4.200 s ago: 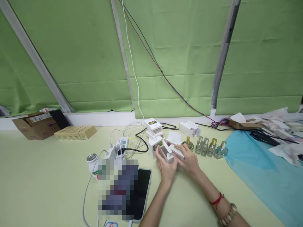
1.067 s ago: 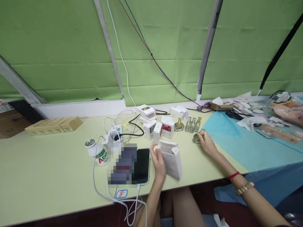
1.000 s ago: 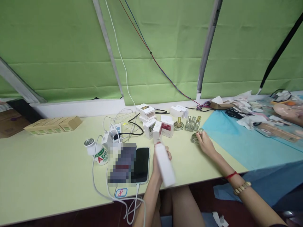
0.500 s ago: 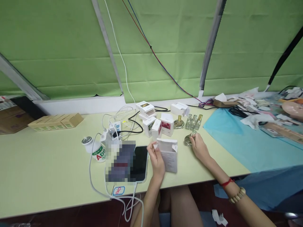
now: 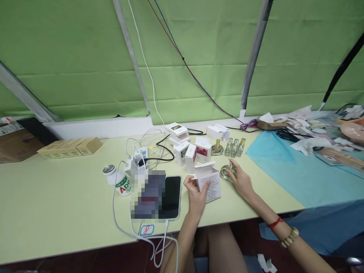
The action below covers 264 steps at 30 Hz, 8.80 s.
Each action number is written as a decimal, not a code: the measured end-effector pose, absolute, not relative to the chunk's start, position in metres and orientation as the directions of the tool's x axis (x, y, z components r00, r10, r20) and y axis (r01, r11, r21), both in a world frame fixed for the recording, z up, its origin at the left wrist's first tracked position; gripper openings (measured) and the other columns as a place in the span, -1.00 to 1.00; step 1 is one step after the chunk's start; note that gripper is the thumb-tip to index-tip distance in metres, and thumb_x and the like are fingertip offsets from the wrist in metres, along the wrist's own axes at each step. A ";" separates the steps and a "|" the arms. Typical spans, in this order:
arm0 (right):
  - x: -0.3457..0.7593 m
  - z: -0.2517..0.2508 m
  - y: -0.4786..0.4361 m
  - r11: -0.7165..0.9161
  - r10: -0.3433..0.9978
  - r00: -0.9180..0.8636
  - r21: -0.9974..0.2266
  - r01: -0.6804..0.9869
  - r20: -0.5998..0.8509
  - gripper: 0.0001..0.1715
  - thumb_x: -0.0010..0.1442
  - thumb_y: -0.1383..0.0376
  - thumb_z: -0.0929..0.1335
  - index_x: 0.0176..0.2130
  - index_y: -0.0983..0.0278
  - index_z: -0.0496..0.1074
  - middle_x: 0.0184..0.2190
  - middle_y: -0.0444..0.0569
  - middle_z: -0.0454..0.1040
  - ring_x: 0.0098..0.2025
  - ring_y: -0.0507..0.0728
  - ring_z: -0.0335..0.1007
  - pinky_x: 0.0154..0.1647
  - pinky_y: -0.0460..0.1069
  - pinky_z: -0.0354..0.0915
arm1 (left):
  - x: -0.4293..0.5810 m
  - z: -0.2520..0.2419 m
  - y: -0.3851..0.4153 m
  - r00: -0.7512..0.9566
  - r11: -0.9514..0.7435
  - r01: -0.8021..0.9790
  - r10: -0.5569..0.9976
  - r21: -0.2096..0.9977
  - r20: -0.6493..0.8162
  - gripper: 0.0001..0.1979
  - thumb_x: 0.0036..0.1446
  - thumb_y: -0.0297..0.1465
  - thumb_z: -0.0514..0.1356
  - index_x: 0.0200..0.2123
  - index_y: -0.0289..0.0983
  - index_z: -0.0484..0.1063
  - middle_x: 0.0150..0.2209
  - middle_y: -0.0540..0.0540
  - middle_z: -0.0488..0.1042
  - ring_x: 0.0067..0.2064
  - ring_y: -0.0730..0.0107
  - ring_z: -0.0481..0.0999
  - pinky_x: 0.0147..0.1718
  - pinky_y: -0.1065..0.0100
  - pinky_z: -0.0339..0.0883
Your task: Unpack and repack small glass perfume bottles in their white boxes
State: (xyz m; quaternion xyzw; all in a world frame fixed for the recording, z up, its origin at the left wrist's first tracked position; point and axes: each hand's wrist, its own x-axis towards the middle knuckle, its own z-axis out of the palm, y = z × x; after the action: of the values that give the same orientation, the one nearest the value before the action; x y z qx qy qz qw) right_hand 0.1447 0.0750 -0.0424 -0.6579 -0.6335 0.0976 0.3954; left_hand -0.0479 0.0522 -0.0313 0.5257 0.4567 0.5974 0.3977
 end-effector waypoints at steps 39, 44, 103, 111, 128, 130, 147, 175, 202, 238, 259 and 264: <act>0.096 0.028 0.057 0.749 0.496 -0.076 -0.381 0.542 0.865 -0.58 0.26 0.36 0.18 0.07 0.26 -0.08 -0.24 0.02 0.31 -0.28 -0.04 0.31 -0.30 -0.14 0.34 | -0.052 -0.047 0.048 -0.095 -0.526 0.262 0.820 0.809 0.564 -0.56 -0.07 -0.24 0.27 -0.19 -0.27 0.16 -0.24 -0.06 0.39 -0.31 0.63 0.43 -0.35 0.57 0.33; 0.093 0.035 0.055 0.742 0.347 -0.301 -0.063 0.668 0.888 -0.60 0.22 0.41 0.24 0.04 0.26 0.07 -0.24 -0.02 0.37 -0.32 -0.05 0.27 -0.47 -0.19 0.20 | -0.054 -0.044 0.050 -0.143 -0.466 0.217 0.854 0.858 0.500 -0.55 -0.11 -0.24 0.29 -0.22 -0.27 0.16 -0.26 -0.04 0.38 -0.40 0.65 0.39 -0.45 0.56 0.29; 0.119 0.033 0.042 0.583 0.509 -0.407 0.044 0.811 0.759 -0.68 0.20 0.37 0.26 -0.04 0.22 0.39 -0.05 -0.07 0.38 -0.15 -0.03 0.38 -0.35 -0.15 0.30 | -0.053 -0.040 0.052 -0.151 -0.386 0.308 0.883 0.870 0.445 -0.47 0.14 -0.19 0.05 0.14 -0.27 0.13 0.12 -0.24 0.29 0.10 0.41 0.38 0.04 0.36 0.31; 0.114 0.036 0.043 0.632 0.531 -0.346 -0.089 0.769 0.773 -0.66 0.18 0.40 0.28 -0.04 0.24 0.39 -0.14 -0.08 0.42 -0.16 -0.04 0.39 -0.34 -0.18 0.33 | -0.052 -0.047 0.053 -0.151 -0.374 0.283 0.892 0.883 0.426 -0.44 0.13 -0.21 0.07 0.17 -0.26 0.05 0.12 -0.25 0.28 0.07 0.43 0.39 0.00 0.39 0.33; 0.108 0.029 0.037 0.587 0.769 -0.111 -0.627 0.512 0.629 -0.77 0.19 0.36 0.26 -0.17 0.27 0.45 -0.22 -0.03 0.39 -0.36 -0.10 0.32 -0.58 -0.26 0.23 | -0.053 -0.041 0.057 -0.024 -0.607 0.413 0.738 0.679 0.674 -0.54 0.17 -0.42 0.03 0.15 -0.17 0.08 0.11 -0.14 0.27 0.16 0.53 0.28 0.11 0.44 0.23; 0.106 0.023 0.034 0.551 0.797 -0.065 -0.677 0.488 0.601 -0.75 0.22 0.33 0.23 -0.15 0.26 0.44 -0.17 -0.01 0.36 -0.38 -0.11 0.31 -0.60 -0.26 0.22 | -0.054 -0.040 0.057 -0.010 -0.660 0.415 0.685 0.626 0.728 -0.55 0.16 -0.47 0.03 0.13 -0.14 0.10 0.05 -0.10 0.32 0.13 0.58 0.29 0.10 0.48 0.22; 0.051 -0.028 0.038 0.240 0.777 0.628 -0.947 -0.214 0.055 -0.35 -0.06 -0.10 0.34 -0.15 0.32 0.28 -0.49 -0.16 0.15 -0.58 -0.16 -0.01 -0.63 -0.24 0.01 | -0.048 -0.034 0.047 0.021 -0.656 0.393 0.707 0.644 0.707 -0.78 0.20 -0.44 -0.03 -0.11 -0.24 0.30 -0.13 -0.09 0.28 -0.05 0.59 0.35 -0.09 0.55 0.25; 0.046 -0.005 0.001 0.330 0.651 0.515 -0.819 0.469 0.557 -0.73 0.12 0.20 0.33 -0.23 0.31 0.51 -0.14 0.04 0.40 -0.52 -0.13 0.24 -0.55 -0.17 0.24 | -0.047 -0.035 0.054 -0.007 -0.691 0.293 0.690 0.661 0.724 -0.75 0.21 -0.39 -0.07 -0.13 -0.33 0.31 -0.16 -0.17 0.35 -0.06 0.50 0.36 -0.08 0.45 0.26; 0.063 0.006 0.001 0.534 0.715 0.178 -0.692 0.486 0.676 -0.68 0.18 0.30 0.28 -0.04 0.24 0.36 -0.16 -0.02 0.34 -0.43 -0.11 0.25 -0.47 -0.17 0.24 | -0.061 -0.029 0.061 -0.204 -0.457 0.004 0.870 0.889 0.448 -0.58 0.04 -0.03 0.02 -0.28 -0.30 0.21 -0.33 -0.06 0.29 -0.34 0.53 0.30 -0.35 0.51 0.24; 0.019 -0.004 0.018 0.406 0.816 0.377 -0.898 0.167 0.439 -0.60 0.27 0.09 0.17 -0.18 0.33 0.36 -0.12 0.04 0.35 -0.03 0.02 0.28 0.04 -0.07 0.22 | -0.061 -0.029 0.052 0.028 -0.732 0.418 0.603 0.539 0.797 -0.92 0.15 -0.48 0.02 -0.25 -0.28 0.24 0.15 -0.20 0.16 0.20 0.42 0.20 0.05 0.31 0.23; 0.036 -0.007 0.007 0.396 0.850 0.240 -0.868 0.299 0.470 -0.66 0.26 0.13 0.20 -0.24 0.27 0.44 -0.03 -0.03 0.28 0.10 -0.01 0.17 0.10 -0.12 0.16 | -0.056 -0.029 0.048 -0.148 -0.672 0.308 0.665 0.673 0.732 -0.83 0.19 -0.43 -0.03 -0.14 -0.28 0.22 0.01 -0.19 0.24 0.11 0.51 0.27 0.02 0.41 0.22; 0.034 -0.018 0.008 0.353 0.871 0.235 -0.881 0.315 0.432 -0.59 0.24 0.09 0.20 -0.06 0.29 0.35 -0.01 0.03 0.29 0.06 0.02 0.22 0.06 -0.09 0.21 | -0.056 -0.031 0.051 -0.128 -0.607 0.248 0.752 0.755 0.647 -0.78 0.22 -0.33 -0.07 -0.27 -0.30 0.30 -0.08 -0.16 0.29 0.05 0.52 0.32 -0.01 0.43 0.23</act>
State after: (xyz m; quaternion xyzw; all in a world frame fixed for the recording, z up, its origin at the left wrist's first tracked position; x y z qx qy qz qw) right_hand 0.0338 0.0079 -0.0177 -0.5179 -0.5721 0.2353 0.5908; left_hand -0.0559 0.0507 -0.0309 0.6302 0.3967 0.6375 0.1977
